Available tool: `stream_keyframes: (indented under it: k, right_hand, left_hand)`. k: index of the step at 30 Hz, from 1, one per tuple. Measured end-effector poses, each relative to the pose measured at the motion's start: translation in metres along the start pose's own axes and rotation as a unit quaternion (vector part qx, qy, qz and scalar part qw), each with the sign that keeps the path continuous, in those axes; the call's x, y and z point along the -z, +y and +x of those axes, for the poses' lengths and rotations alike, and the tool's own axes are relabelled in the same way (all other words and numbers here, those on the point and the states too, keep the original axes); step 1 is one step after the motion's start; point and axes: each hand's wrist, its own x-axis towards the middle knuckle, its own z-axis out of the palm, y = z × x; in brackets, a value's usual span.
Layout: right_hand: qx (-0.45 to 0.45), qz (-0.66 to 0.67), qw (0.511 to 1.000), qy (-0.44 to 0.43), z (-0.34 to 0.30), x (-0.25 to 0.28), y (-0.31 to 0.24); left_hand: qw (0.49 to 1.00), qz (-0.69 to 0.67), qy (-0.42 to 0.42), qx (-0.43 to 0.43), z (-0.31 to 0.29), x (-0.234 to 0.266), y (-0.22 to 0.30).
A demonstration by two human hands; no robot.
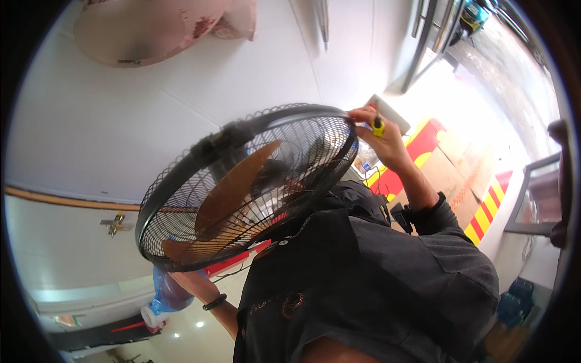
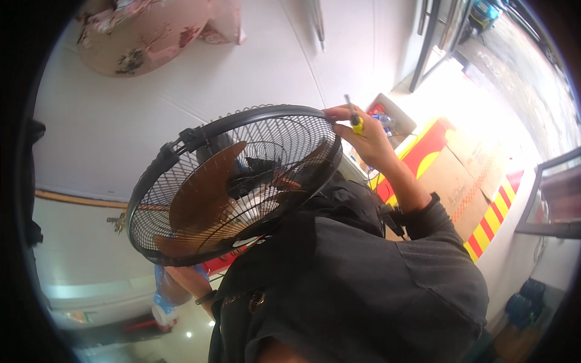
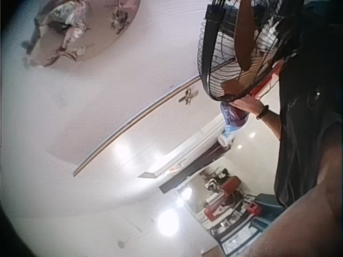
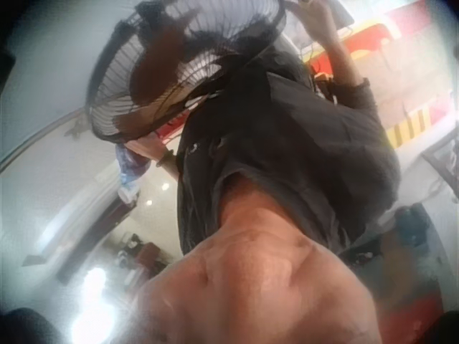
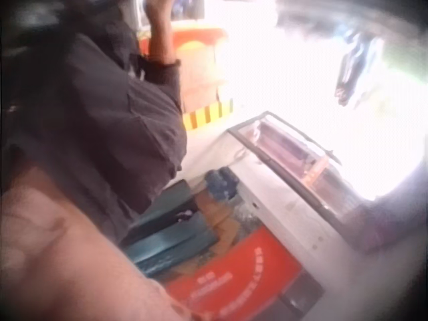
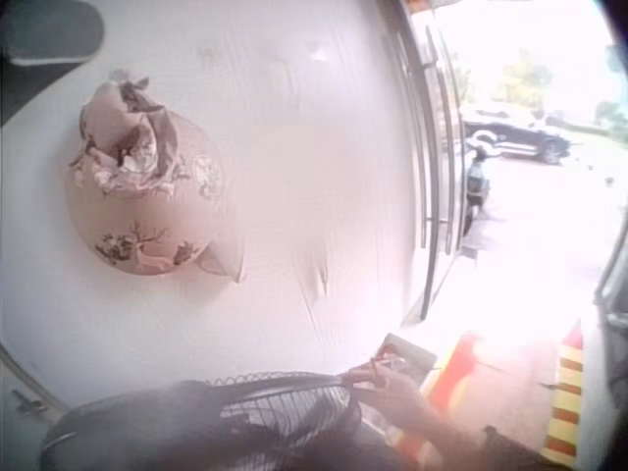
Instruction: The person assembles a standing fan by attaching the front grille to the fan body using a screwdriver. They align the grille, insert and tighten a screw, then rotate the fan to check the assembly.
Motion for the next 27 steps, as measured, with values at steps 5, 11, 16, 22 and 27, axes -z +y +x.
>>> stream_keyframes:
  k: [5,11,16,22,27]
  right_hand:
    - [0.043,-0.096,0.994,0.000,0.001,-0.001,0.001]
    - [0.040,-0.076,0.996,-0.024,-0.009,0.004,0.018]
    - [-0.046,-0.026,0.998,-0.039,-0.016,-0.007,0.053]
    - [-0.218,0.183,0.957,-0.060,-0.025,-0.015,0.073]
    - [-0.159,0.126,0.979,-0.032,-0.026,-0.017,0.056]
  left_hand:
    - [0.996,-0.041,-0.035,0.067,0.002,-0.003,0.013]
    - [0.999,-0.023,0.010,0.037,0.002,-0.004,0.014]
    - [0.992,-0.113,0.029,0.042,0.002,-0.007,0.015]
    - [0.984,0.132,0.007,-0.117,-0.004,0.004,-0.002]
    - [0.998,0.028,-0.027,-0.044,0.003,0.011,-0.026]
